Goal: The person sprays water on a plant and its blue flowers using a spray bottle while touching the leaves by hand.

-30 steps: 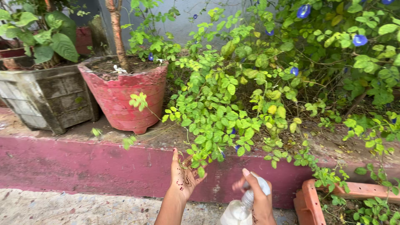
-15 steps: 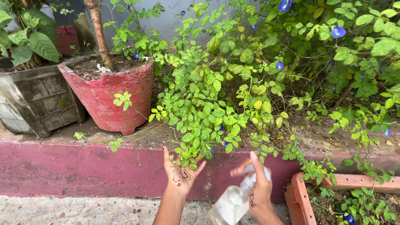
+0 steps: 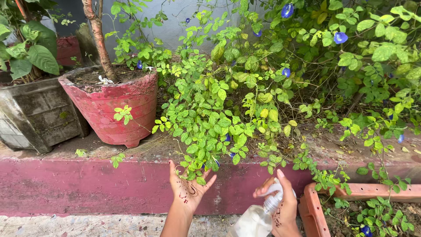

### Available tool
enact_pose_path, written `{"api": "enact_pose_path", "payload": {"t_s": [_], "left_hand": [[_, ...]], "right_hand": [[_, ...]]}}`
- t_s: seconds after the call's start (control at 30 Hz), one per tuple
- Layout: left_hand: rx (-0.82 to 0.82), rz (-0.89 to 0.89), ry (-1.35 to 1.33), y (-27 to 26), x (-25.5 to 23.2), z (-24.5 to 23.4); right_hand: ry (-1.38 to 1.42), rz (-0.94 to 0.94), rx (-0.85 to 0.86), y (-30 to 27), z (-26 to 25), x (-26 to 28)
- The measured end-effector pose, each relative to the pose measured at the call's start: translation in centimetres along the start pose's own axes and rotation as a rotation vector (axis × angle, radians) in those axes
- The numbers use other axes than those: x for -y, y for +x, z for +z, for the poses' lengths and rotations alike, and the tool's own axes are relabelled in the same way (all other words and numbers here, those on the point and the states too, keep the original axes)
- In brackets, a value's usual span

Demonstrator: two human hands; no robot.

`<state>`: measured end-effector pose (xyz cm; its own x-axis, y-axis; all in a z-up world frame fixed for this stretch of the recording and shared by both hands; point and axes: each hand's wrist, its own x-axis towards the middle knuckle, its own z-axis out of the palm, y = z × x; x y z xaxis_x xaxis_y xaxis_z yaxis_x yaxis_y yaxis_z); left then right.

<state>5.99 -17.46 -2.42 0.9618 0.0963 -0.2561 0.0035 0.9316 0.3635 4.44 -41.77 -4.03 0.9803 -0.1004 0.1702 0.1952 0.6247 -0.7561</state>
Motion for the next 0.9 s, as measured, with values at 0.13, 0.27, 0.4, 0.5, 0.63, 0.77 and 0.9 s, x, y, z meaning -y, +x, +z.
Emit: {"api": "enact_pose_path", "payload": {"t_s": [0.13, 0.27, 0.4, 0.5, 0.63, 0.77, 0.9], "left_hand": [[-0.006, -0.011, 0.024, -0.1, 0.2, -0.2], [0.062, -0.015, 0.061, 0.1, 0.7, -1.0], [0.004, -0.066, -0.016, 0.5, 2.9, -2.3], [-0.057, -0.116, 0.029, 2.2, 6.1, -4.3], [-0.004, -0.238, 0.252, 6.5, 10.6, -7.9], [0.019, -0.287, 0.441, 8.6, 14.6, -7.8], [0.014, -0.207, 0.534, 7.9, 17.3, -2.4]], "right_hand": [[-0.06, -0.009, -0.056, -0.1, 0.1, -0.2], [0.04, -0.086, 0.095, 0.5, -1.0, -0.5], [0.018, -0.067, -0.158, 0.6, -0.9, 0.6], [-0.044, -0.101, -0.126, 0.5, -1.9, 1.5], [-0.14, -0.151, -0.002, 0.5, -4.1, 2.8], [-0.201, -0.073, -0.096, 1.1, -4.9, 4.9], [-0.177, -0.057, -0.005, 2.1, -6.5, 5.5]]}}
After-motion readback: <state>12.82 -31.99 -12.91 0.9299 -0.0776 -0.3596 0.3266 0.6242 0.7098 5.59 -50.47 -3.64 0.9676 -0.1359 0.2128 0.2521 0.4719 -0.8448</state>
